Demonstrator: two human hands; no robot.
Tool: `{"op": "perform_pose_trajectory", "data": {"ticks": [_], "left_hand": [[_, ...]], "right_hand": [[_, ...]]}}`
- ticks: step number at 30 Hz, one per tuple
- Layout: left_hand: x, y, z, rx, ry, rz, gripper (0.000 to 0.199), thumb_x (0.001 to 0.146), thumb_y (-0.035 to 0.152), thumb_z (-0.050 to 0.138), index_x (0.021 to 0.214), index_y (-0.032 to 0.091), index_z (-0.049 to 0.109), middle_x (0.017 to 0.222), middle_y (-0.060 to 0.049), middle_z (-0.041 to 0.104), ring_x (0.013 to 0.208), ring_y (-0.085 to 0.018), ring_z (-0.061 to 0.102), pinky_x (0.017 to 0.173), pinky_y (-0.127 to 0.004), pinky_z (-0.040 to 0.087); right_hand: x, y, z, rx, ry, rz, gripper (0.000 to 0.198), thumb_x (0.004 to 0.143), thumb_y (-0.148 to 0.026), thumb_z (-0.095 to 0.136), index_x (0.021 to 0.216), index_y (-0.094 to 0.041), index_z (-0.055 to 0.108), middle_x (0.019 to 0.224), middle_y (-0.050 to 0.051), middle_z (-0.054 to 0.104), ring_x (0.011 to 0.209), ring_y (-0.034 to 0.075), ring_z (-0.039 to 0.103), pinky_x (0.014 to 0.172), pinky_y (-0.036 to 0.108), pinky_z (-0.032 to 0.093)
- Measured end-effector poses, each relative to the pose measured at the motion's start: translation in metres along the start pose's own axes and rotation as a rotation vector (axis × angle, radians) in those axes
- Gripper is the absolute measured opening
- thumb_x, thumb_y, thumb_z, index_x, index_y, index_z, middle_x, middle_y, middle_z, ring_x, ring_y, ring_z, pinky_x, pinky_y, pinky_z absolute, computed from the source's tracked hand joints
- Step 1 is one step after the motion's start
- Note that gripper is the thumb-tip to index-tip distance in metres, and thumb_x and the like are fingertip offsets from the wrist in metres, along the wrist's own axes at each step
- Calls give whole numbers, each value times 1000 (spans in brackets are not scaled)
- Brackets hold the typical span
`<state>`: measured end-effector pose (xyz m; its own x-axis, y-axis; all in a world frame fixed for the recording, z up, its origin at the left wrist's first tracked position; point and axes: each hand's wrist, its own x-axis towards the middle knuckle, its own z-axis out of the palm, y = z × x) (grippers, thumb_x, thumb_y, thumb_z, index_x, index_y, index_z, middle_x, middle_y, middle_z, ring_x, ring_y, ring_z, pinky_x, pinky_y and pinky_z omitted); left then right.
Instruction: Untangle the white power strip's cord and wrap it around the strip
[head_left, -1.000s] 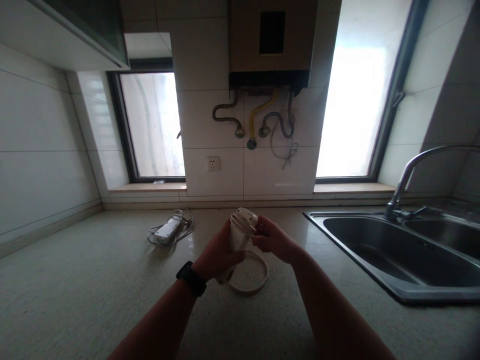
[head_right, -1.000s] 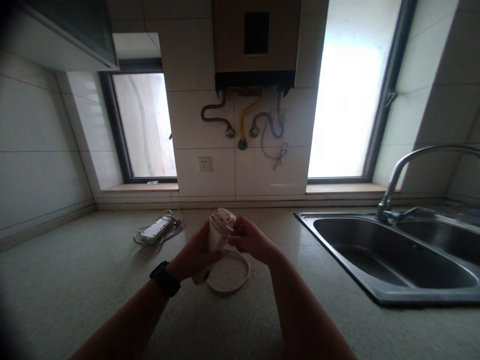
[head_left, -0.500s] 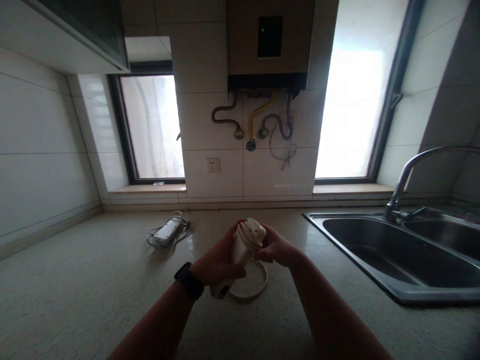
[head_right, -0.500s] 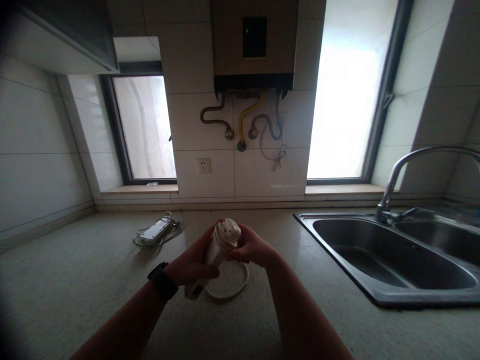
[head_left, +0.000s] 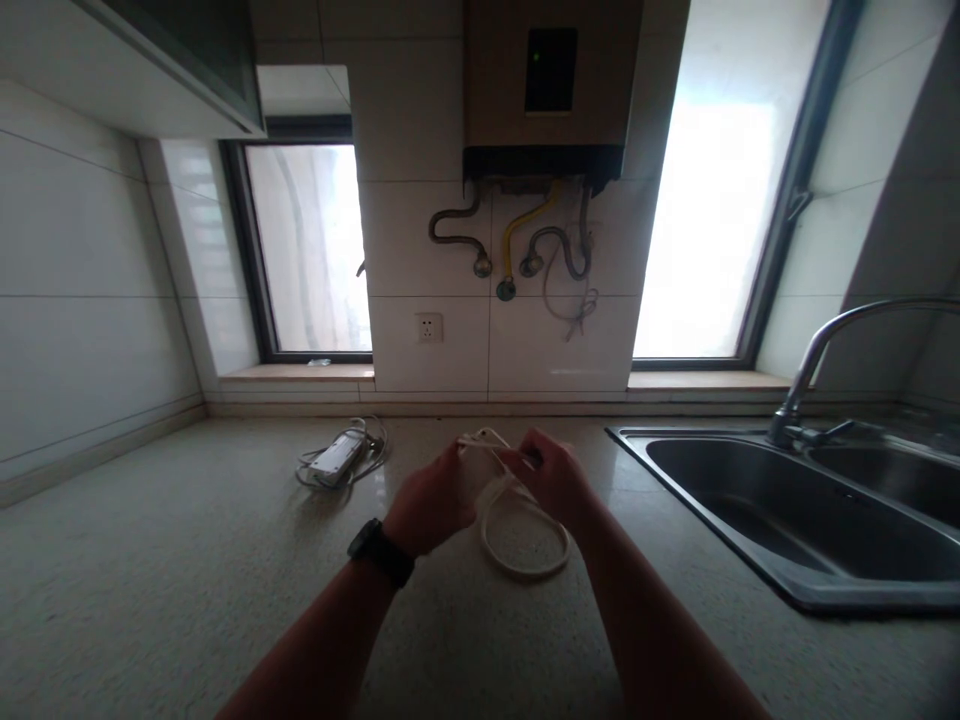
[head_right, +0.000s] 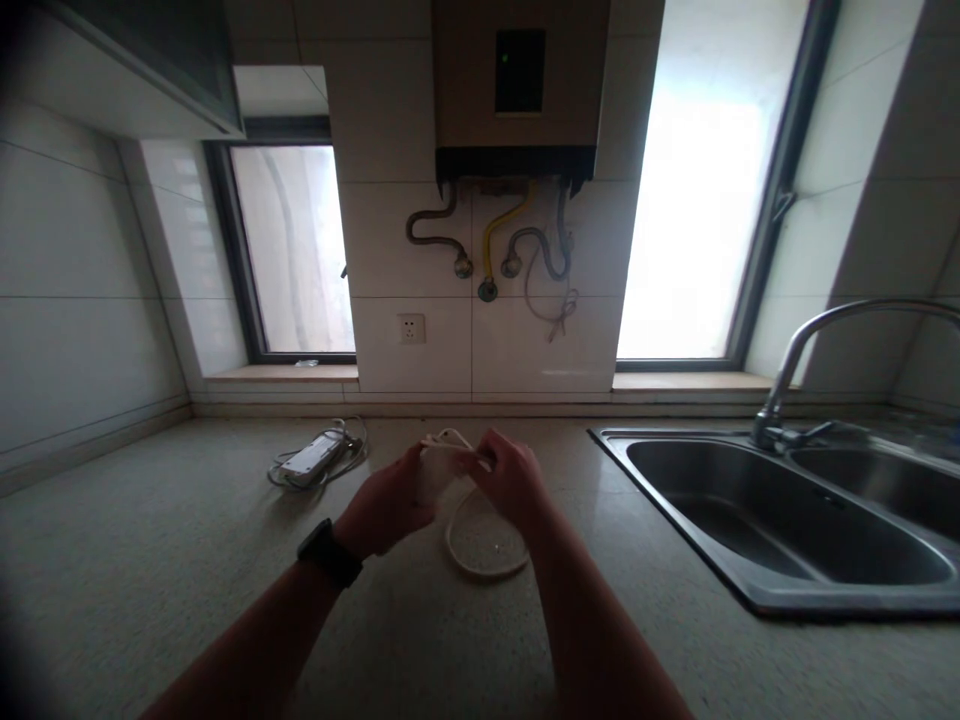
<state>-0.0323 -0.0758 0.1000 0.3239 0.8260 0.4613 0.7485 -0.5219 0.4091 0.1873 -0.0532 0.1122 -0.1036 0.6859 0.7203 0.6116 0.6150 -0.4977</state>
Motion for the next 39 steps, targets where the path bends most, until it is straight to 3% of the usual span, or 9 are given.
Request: {"op": "perform_pose_trajectory", "data": {"ticks": [4,9,13,16,21,28,33,36,39], "left_hand": [[-5,5,-7,160,-97,111,89,70,15,68,151,28,33,131,-13,66,108,-34,69,85,-40,52],[-5,11,-8,106,-67,141,79,73,17,66,147,28,39,127,-10,68,107,-31,69,85,-38,52],[-2,9,-1,5,20,92,77,73,20,68,145,25,40,124,-10,69,107,-31,69,84,-37,53],[0,6,2,-57,69,51,74,75,22,70,143,25,42,124,-10,69,106,-31,69,84,-38,52],[2,4,0,-148,126,32,68,76,22,70,140,24,45,122,-9,69,105,-29,68,85,-38,52],[3,3,-9,-169,52,73,71,76,36,78,138,24,46,125,-11,68,109,-30,67,86,-38,53],[0,-5,-10,50,-27,63,83,75,25,74,149,26,37,134,-13,64,110,-33,68,89,-41,53],[-1,-8,-12,131,-88,109,81,72,13,67,146,30,40,136,-9,64,111,-30,68,90,-40,53],[-2,-6,-14,150,-97,182,80,69,9,65,143,31,43,134,-6,65,114,-29,66,93,-40,52]], "right_hand": [[4,4,-13,-179,214,91,40,91,-57,60,74,-21,60,63,0,60,58,15,49,60,27,33],[5,24,-21,-512,7,351,31,96,-50,54,96,-25,73,91,9,75,84,26,65,72,34,38],[0,21,-13,-680,30,70,40,96,-23,54,133,-33,64,145,11,58,130,33,49,103,50,27],[-6,11,-3,-611,-108,-159,52,91,-16,57,139,-35,59,159,6,42,146,31,32,114,52,14],[-13,-4,14,-185,-487,-380,62,78,-21,71,139,-21,57,147,13,55,140,29,43,117,46,24],[-10,-13,8,163,-576,-53,17,88,-36,66,86,-21,75,86,4,77,81,22,70,75,30,49],[-2,-12,-9,174,-333,81,43,98,-48,50,70,-20,65,56,0,61,51,15,59,53,24,40],[6,-3,-16,48,-47,156,43,99,-52,45,80,-21,66,57,-1,58,50,16,57,51,25,37],[10,12,-21,-237,59,223,34,100,-44,45,99,-21,70,68,4,66,62,20,63,58,28,37]]}}
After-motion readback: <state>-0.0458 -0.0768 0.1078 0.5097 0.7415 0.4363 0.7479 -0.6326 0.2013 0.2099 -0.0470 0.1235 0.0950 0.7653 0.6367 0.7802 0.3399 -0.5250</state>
